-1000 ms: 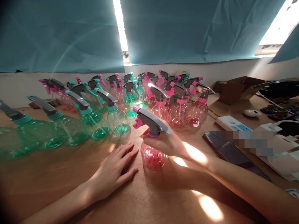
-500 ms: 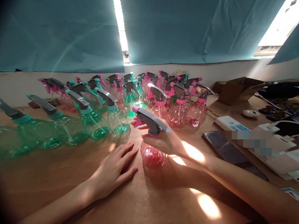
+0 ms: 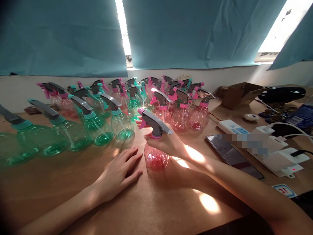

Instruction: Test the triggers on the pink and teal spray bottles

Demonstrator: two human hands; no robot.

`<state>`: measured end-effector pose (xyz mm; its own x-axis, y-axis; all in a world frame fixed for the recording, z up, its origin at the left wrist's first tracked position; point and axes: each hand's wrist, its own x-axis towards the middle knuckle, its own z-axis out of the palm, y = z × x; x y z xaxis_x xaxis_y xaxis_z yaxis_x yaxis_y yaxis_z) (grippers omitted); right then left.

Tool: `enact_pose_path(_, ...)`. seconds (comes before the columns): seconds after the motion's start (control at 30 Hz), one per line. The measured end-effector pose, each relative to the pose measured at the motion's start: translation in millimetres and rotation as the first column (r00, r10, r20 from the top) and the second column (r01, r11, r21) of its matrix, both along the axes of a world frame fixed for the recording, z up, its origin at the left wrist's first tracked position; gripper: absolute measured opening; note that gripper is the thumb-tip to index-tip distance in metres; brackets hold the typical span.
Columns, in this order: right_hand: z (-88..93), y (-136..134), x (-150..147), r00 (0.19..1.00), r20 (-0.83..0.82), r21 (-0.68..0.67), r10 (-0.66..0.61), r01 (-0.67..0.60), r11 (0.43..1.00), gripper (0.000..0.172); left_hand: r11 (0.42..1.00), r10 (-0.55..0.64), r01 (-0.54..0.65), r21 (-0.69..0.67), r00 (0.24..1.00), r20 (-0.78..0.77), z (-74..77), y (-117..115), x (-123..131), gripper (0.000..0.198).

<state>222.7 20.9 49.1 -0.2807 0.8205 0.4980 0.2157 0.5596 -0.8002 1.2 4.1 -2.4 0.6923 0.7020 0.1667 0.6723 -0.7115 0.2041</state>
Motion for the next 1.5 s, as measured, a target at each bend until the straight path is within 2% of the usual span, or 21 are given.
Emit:
enact_pose_path(0.13, 2.5, -1.6, -1.5, 0.994, 0.059, 0.014, -0.092, 0.091, 0.996, 0.056, 1.0, 0.003, -0.004, -0.009, 1.0, -0.016, 0.6, 0.2, 0.7, 0.046)
enact_pose_path(0.23, 3.0, -4.3, -1.5, 0.993, 0.05, -0.029, -0.109, 0.11, 0.993, 0.052, 1.0, 0.007, -0.007, -0.001, 1.0, -0.013, 0.6, 0.4, 0.7, 0.044)
enact_pose_path(0.4, 0.9, -9.6, 0.4, 0.991, 0.032, -0.168, -0.131, 0.135, 0.977, 0.039, 1.0, 0.002, -0.002, 0.019, 1.0, 0.004, 2.0, 0.1, 1.4, 0.042)
enact_pose_path(0.57, -4.0, -11.6, 5.7, 0.979, 0.071, -0.123, -0.189, 0.197, 0.973, 0.018, 1.0, 0.008, -0.008, -0.006, 1.0, -0.001, 3.4, -0.5, 1.9, 0.044)
enact_pose_path(0.63, -6.4, -14.4, 9.6, 0.979, 0.095, -0.074, -0.182, 0.189, 0.979, 0.022, 1.0, 0.01, -0.01, -0.016, 1.0, 0.0, 3.4, -0.9, 2.0, 0.044)
enact_pose_path(0.73, -10.4, -24.2, 16.4, 0.969, 0.141, -0.021, -0.204, 0.209, 0.978, 0.051, 1.0, 0.014, -0.014, -0.021, 1.0, 0.006, 3.3, -1.4, 2.5, 0.043)
enact_pose_path(0.83, -14.9, -37.7, 21.7, 0.936, 0.188, 0.007, -0.297, 0.301, 0.954, 0.075, 1.0, 0.012, -0.012, -0.022, 1.0, 0.013, 3.2, -1.4, 2.7, 0.043)
enact_pose_path(0.9, -16.9, -45.7, 22.5, 0.904, 0.253, 0.075, -0.346, 0.338, 0.938, 0.075, 1.0, 0.01, -0.009, -0.023, 1.0, 0.021, 2.7, -1.5, 2.5, 0.044)
enact_pose_path(1.03, -17.2, -51.8, 17.7, 0.85, 0.335, 0.167, -0.405, 0.37, 0.914, 0.062, 1.0, 0.006, -0.005, -0.017, 0.999, 0.04, 0.4, -2.3, 1.6, 0.043)
enact_pose_path(1.17, -17.2, -38.3, 10.8, 0.823, 0.372, 0.197, -0.429, 0.381, 0.903, 0.061, 0.999, 0.016, -0.018, 0.042, 0.999, 0.05, -2.8, -3.9, 1.6, 0.042)
enact_pose_path(1.37, -16.5, -0.4, 0.3, 0.739, 0.44, 0.319, -0.511, 0.403, 0.857, 0.064, 0.983, 0.076, -0.077, 0.167, 0.997, 0.013, -4.4, -7.1, 4.0, 0.037)
enact_pose_path(1.5, -9.4, 18.9, -9.3, 0.682, 0.503, 0.311, -0.531, 0.431, 0.847, 0.07, 0.98, 0.084, -0.085, 0.18, 0.996, 0.013, -4.3, -8.5, 5.1, 0.035)
